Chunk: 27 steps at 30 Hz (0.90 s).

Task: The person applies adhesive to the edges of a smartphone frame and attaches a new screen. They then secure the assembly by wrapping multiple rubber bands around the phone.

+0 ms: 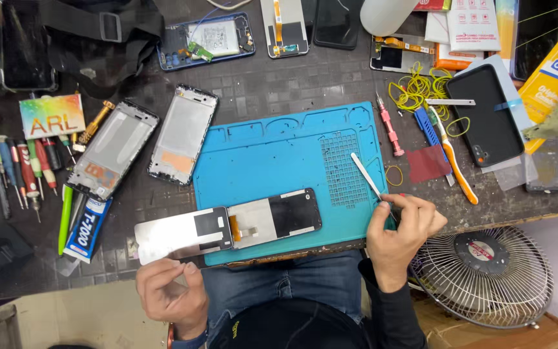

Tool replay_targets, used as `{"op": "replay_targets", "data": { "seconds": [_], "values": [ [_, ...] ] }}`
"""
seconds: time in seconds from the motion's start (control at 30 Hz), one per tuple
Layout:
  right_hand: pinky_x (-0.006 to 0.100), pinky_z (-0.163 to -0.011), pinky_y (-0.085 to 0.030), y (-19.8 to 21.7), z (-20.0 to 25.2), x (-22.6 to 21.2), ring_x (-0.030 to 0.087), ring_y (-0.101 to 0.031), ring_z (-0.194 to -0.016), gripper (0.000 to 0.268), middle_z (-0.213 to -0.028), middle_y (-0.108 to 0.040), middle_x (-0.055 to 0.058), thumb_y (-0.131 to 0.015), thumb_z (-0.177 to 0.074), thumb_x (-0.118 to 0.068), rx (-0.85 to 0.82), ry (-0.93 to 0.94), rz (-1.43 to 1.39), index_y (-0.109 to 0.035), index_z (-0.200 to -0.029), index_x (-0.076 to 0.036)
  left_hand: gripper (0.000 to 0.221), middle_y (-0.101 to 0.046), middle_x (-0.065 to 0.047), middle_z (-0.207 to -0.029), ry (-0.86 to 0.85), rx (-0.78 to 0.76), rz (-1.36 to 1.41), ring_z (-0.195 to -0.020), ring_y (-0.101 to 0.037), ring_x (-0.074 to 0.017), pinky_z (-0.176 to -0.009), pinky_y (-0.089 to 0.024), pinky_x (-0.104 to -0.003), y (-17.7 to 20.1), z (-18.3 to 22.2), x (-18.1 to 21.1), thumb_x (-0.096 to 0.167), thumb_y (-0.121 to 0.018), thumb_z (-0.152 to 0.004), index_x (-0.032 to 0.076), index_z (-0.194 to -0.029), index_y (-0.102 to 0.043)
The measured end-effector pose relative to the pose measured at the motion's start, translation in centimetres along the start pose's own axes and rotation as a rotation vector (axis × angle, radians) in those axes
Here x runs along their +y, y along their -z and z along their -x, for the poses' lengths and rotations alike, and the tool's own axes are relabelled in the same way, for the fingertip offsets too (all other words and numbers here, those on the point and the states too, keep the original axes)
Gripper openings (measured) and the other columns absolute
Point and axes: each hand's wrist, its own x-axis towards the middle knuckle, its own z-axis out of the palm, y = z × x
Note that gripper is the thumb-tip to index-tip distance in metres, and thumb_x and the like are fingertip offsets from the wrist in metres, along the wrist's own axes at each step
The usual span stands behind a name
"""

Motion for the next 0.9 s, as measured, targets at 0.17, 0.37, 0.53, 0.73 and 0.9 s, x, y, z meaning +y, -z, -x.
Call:
{"op": "replay_targets", "data": {
  "seconds": [0.17,0.37,0.53,0.73,0.9],
  "values": [
    [0.042,-0.098,-0.036,0.1,0.1,0.0,0.030,-0.045,-0.112,0.010,-0.108,-0.059,0.010,-0.066,-0.093,-0.002,0.009,0.023,0.021,-0.068,-0.102,-0.007,0.017,-0.059,-0.007,-0.094,-0.105,-0.017,0.029,-0.082,-0.061,-0.0203,-0.075,-0.050,-0.029,0.4,-0.5,1.2,0.007,-0.076,-0.088,0.005,-0.093,-0.059],
    [0.043,-0.100,-0.037,0.1,0.2,-0.2,0.030,-0.046,-0.114,0.009,-0.109,-0.059,0.011,-0.067,-0.093,-0.003,0.015,0.016,0.009,-0.068,-0.101,-0.007,0.018,-0.060,-0.007,-0.092,-0.123,-0.020,-0.015,-0.082,-0.061,-0.0213,-0.073,-0.050,-0.030,0.5,-0.8,0.4,0.007,-0.075,-0.088,0.005,-0.093,-0.059],
    [0.042,-0.096,-0.038,0.1,0.2,-0.1,0.030,-0.045,-0.111,0.009,-0.107,-0.058,0.011,-0.068,-0.090,-0.004,0.030,-0.010,-0.012,-0.069,-0.098,-0.007,0.016,-0.060,-0.007,-0.094,-0.087,-0.007,-0.023,-0.082,-0.060,-0.0208,-0.075,-0.054,-0.030,0.0,-0.2,-1.9,0.004,-0.074,-0.090,0.004,-0.095,-0.059],
    [0.041,-0.095,-0.038,0.0,0.1,0.0,0.030,-0.046,-0.109,0.010,-0.109,-0.061,0.012,-0.069,-0.088,-0.002,0.041,-0.016,-0.005,-0.070,-0.096,-0.007,0.018,-0.060,-0.005,-0.091,-0.206,-0.015,-0.161,-0.084,-0.060,-0.0234,-0.078,-0.053,-0.034,-0.5,0.6,-3.5,0.003,-0.075,-0.084,0.007,-0.092,-0.060],
    [0.042,-0.097,-0.038,-0.1,0.1,0.0,0.029,-0.046,-0.110,0.010,-0.108,-0.061,0.011,-0.069,-0.087,-0.003,0.046,-0.021,-0.008,-0.070,-0.097,-0.007,0.019,-0.061,-0.003,-0.086,-0.342,-0.054,-0.254,-0.082,-0.060,-0.0215,-0.078,-0.045,-0.038,-0.9,0.4,-4.1,0.010,-0.079,-0.079,0.011,-0.088,-0.062]
  ]
}}
